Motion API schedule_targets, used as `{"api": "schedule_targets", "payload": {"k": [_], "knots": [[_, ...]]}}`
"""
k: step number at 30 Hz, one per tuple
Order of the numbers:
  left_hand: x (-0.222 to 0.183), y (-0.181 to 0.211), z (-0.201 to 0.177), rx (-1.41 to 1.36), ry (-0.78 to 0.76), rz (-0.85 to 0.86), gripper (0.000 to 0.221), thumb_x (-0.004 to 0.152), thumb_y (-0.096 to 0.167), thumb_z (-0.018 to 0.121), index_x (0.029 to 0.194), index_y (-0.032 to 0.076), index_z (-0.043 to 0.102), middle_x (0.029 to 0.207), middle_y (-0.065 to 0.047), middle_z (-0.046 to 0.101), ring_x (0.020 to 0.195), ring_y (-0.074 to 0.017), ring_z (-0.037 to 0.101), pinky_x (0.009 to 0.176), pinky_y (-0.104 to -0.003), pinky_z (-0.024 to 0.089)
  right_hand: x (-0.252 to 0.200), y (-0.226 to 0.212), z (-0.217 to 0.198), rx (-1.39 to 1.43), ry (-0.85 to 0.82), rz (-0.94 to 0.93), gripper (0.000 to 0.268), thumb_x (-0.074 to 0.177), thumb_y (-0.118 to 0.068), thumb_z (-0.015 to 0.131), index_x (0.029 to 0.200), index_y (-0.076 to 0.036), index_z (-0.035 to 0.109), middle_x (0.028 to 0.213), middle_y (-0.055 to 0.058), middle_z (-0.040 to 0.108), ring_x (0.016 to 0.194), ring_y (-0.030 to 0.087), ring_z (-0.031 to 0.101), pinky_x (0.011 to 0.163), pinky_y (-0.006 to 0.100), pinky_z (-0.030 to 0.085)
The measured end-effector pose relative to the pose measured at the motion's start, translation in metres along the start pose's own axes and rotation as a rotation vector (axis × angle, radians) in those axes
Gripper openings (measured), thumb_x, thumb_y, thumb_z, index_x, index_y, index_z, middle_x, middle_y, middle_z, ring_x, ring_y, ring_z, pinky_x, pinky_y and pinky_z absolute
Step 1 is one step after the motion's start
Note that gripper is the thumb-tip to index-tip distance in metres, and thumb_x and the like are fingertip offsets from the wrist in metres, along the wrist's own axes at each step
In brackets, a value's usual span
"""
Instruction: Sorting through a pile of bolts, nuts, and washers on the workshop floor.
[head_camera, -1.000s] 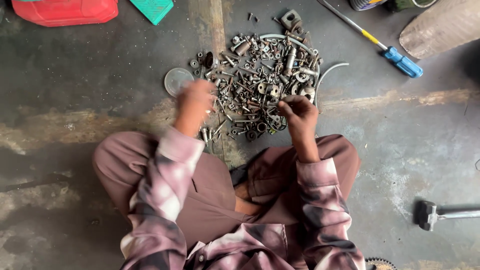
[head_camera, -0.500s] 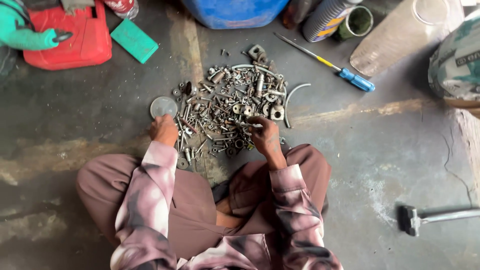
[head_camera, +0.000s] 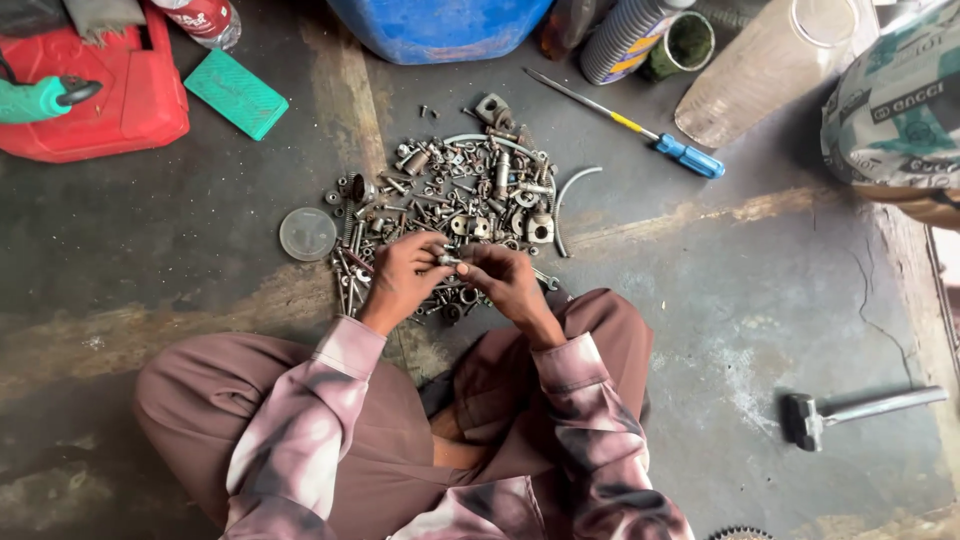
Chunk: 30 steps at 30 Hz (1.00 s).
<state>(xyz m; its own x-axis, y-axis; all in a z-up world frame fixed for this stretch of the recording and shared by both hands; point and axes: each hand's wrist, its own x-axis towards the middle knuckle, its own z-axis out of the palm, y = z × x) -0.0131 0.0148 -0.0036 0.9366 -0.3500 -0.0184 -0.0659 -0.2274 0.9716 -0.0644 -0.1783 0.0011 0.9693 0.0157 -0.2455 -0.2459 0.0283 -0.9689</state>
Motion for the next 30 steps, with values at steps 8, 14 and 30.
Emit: {"api": "schedule_targets", "payload": {"k": [8,14,30], "knots": [[0.002,0.003,-0.006,-0.126,-0.087,0.065,0.035,0.081,-0.001,0.082,0.114,0.001,0.070,0.108,-0.013,0.073,0.096,-0.0187,0.078,0.080,-0.029,0.065,0.007,0.006,-0.011,0.215,-0.049,0.070,0.019,0.096,-0.006,0.073,0.113,0.003,0.074,0.095,0.006,0.075,0.084,0.012,0.069,0.078,0.027,0.059],[0.009,0.013,-0.011,-0.071,-0.125,0.025,0.030,0.089,0.011,0.078,0.118,0.005,0.075,0.115,-0.014,0.076,0.091,-0.0188,0.078,0.076,-0.028,0.067,0.012,0.009,-0.014,0.319,-0.034,0.107,0.020,0.097,-0.008,0.072,0.113,0.004,0.072,0.093,0.006,0.074,0.083,0.013,0.068,0.077,0.027,0.057],[0.011,-0.005,-0.002,-0.072,-0.119,-0.086,0.027,0.092,0.013,0.077,0.117,0.003,0.077,0.104,-0.012,0.078,0.083,-0.0159,0.074,0.070,-0.025,0.061,0.013,0.001,-0.011,0.185,-0.018,0.087,0.027,0.100,-0.016,0.069,0.115,0.006,0.072,0.092,0.007,0.074,0.083,0.013,0.070,0.075,0.028,0.061]]}}
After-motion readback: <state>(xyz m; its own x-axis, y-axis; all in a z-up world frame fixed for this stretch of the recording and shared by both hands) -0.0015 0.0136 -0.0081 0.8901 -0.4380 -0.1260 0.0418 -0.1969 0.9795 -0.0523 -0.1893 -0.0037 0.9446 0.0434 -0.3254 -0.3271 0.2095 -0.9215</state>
